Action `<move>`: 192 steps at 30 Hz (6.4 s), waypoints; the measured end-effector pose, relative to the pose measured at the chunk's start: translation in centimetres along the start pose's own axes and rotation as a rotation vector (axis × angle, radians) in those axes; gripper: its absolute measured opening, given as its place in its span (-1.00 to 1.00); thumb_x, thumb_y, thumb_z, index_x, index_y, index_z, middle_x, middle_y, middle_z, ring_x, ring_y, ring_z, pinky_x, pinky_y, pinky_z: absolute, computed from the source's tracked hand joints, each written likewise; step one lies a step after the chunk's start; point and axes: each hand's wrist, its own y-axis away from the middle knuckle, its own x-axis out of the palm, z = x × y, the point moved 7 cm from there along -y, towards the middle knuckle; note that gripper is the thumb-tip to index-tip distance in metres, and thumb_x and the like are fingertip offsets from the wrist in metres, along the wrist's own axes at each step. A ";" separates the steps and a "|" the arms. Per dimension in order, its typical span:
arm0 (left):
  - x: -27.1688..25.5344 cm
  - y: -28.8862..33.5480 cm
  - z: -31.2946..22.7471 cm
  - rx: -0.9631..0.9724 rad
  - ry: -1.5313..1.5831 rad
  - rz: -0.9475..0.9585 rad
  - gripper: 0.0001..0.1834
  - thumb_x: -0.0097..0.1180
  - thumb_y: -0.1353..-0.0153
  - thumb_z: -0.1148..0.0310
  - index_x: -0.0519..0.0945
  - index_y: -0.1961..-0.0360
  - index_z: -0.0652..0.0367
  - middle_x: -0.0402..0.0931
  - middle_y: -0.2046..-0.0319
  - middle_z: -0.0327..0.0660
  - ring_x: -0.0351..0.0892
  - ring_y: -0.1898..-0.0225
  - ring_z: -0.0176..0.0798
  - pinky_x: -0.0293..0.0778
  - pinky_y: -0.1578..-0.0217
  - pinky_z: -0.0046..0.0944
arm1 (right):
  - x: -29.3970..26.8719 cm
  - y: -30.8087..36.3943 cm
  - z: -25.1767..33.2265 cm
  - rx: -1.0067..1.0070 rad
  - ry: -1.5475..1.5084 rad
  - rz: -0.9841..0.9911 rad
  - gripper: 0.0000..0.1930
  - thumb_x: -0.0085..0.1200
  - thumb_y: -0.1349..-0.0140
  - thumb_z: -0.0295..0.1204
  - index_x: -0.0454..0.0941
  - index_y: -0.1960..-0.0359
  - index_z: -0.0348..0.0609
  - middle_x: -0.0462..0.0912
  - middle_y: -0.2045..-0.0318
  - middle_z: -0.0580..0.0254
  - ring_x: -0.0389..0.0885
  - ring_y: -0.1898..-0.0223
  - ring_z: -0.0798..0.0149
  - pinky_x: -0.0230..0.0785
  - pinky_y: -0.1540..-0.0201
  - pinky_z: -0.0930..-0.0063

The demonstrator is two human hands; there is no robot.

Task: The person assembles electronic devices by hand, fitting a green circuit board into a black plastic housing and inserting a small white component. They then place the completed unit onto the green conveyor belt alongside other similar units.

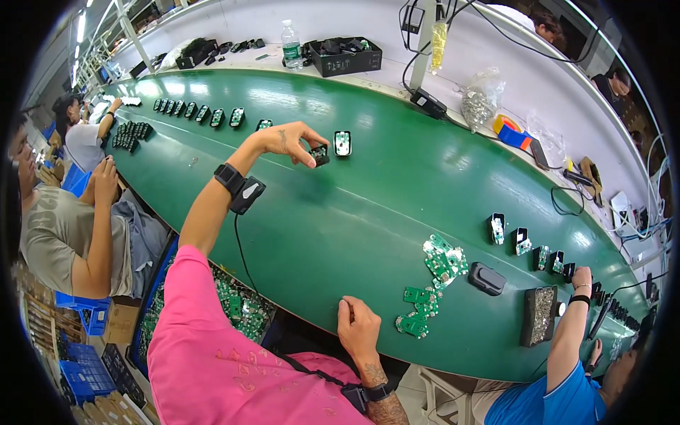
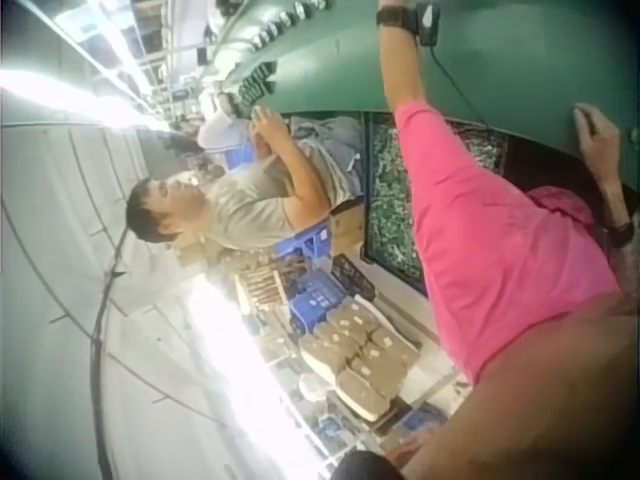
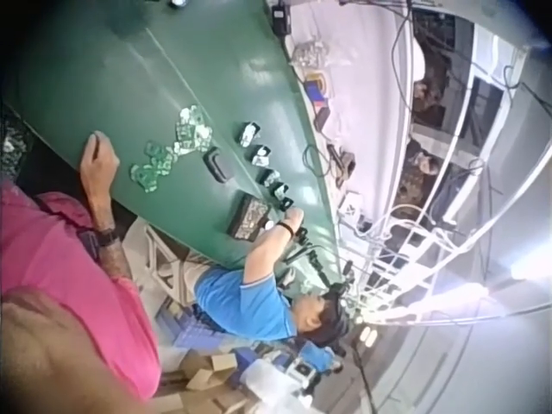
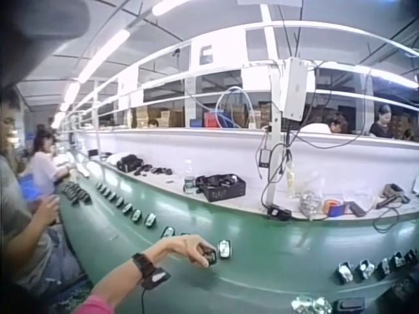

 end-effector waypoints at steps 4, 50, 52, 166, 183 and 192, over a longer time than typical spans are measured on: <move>0.3 1.8 -2.3 0.068 0.145 0.061 -0.24 0.49 0.06 0.16 0.55 -0.18 0.29 0.67 0.21 -0.11 0.64 0.40 -0.31 0.62 0.38 -0.32 | 0.0 0.1 -0.2 -0.025 0.006 -0.020 -0.89 0.17 -0.26 -0.50 0.62 0.28 -0.31 0.62 0.56 0.11 0.59 0.59 0.27 0.44 0.47 0.43; 21.2 -14.5 -18.5 0.457 -0.580 -0.105 0.17 0.48 0.12 -0.06 0.11 -0.46 0.09 0.13 -0.39 0.09 0.37 -0.26 0.22 0.44 -0.17 0.11 | -0.7 0.4 -0.1 -0.020 -0.019 -0.008 -0.88 0.14 -0.25 -0.45 0.60 0.27 -0.27 0.69 0.33 -0.01 0.69 0.36 -0.07 0.56 0.31 0.16; 24.4 -17.4 -20.8 0.399 -0.510 -0.128 0.25 0.49 0.19 -0.13 0.09 -0.46 0.12 0.11 -0.40 0.11 0.40 -0.22 0.25 0.47 -0.14 0.12 | -0.4 0.2 0.3 -0.073 -0.075 -0.040 -0.89 0.10 -0.26 -0.47 0.59 0.27 -0.27 0.67 0.35 -0.06 0.66 0.36 -0.11 0.53 0.32 0.12; 26.3 16.2 -20.1 0.293 0.248 -0.287 -0.29 0.02 -0.02 0.60 0.36 -0.30 0.14 0.50 -0.07 0.05 0.56 0.06 0.09 0.48 0.03 -0.11 | -12.3 0.9 10.8 -0.242 0.303 0.219 -0.94 0.10 -0.21 -0.62 0.49 0.30 -0.27 0.54 0.46 0.04 0.55 0.47 -0.03 0.34 0.44 0.21; 26.6 16.6 -19.7 0.312 0.449 -0.336 -0.31 0.01 -0.11 0.53 0.30 -0.34 0.04 0.49 0.01 0.10 0.54 0.07 0.18 0.49 0.03 -0.02 | -11.0 3.6 7.1 0.084 -0.232 -0.046 -0.84 -0.06 -0.46 -0.46 0.51 0.22 -0.30 0.55 0.50 0.29 0.44 0.58 0.57 0.27 0.55 0.66; 26.1 17.2 -20.1 0.312 0.410 -0.380 -0.33 0.04 -0.09 0.59 0.36 -0.31 0.15 0.51 -0.04 0.00 0.57 0.07 -0.14 0.50 0.09 -0.27 | -11.9 2.6 9.8 -0.211 0.148 -0.085 -0.96 0.07 -0.30 -0.61 0.50 0.34 -0.28 0.55 0.51 0.22 0.48 0.60 0.35 0.28 0.55 0.47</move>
